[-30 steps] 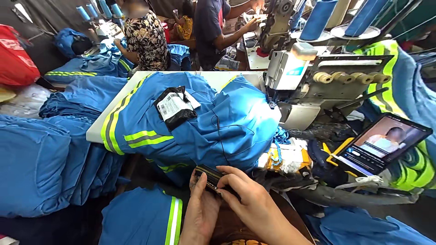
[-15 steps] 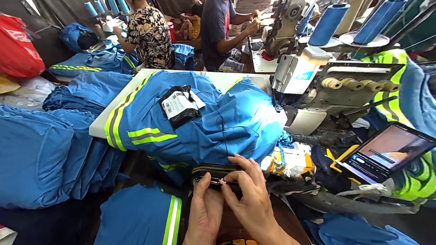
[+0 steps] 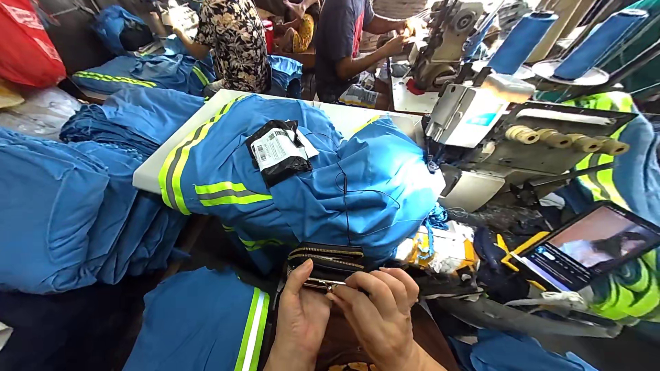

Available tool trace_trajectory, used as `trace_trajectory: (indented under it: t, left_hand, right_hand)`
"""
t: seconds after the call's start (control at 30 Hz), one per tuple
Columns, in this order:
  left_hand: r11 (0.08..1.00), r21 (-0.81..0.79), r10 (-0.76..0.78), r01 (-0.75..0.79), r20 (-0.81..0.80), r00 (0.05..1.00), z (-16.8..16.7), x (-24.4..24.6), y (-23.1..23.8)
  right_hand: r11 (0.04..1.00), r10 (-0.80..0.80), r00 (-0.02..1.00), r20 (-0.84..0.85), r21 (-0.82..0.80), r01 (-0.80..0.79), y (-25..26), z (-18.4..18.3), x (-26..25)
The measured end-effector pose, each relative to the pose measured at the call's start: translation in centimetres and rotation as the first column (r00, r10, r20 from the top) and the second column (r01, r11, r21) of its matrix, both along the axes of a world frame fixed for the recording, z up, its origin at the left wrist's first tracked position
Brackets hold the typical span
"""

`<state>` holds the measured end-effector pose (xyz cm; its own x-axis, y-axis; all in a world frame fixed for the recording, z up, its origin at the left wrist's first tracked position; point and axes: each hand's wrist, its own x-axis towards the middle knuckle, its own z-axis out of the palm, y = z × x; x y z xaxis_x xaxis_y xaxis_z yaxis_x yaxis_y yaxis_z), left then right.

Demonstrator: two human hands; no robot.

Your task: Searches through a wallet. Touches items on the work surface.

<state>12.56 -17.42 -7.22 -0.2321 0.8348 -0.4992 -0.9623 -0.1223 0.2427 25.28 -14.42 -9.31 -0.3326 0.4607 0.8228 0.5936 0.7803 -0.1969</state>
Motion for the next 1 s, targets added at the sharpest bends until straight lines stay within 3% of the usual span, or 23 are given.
trace_trajectory:
  t: [0.17, 0.37, 0.57, 0.77, 1.0]
  left_hand:
    - [0.995, 0.101, 0.010, -0.009, -0.013, 1.000, -1.1, -0.4, -0.3]
    - [0.978, 0.209, 0.051, -0.008, -0.202, 0.978, -1.3, 0.0, -0.3]
    - [0.988, 0.155, 0.009, 0.011, -0.131, 0.991, -1.2, -0.5, -0.2]
    - [0.970, 0.245, 0.001, 0.010, -0.044, 0.999, -2.2, -1.6, -0.6]
    - [0.997, 0.082, 0.011, -0.007, -0.041, 0.999, -1.7, -2.3, -0.6]
  right_hand:
    - [0.995, -0.031, 0.999, 0.041, -0.092, 0.034, -0.1, 0.3, 0.0]
    - [0.975, -0.116, 0.993, 0.018, -0.192, 0.117, -0.3, 0.6, -0.7]
    - [0.986, -0.069, 0.997, 0.017, -0.153, 0.071, 0.0, 0.4, -0.7]
    - [0.988, -0.115, 0.984, 0.137, -0.090, 0.128, 0.0, -0.2, -0.9]
    - [0.988, -0.002, 0.984, 0.179, -0.150, 0.029, 0.2, -0.1, -0.8]
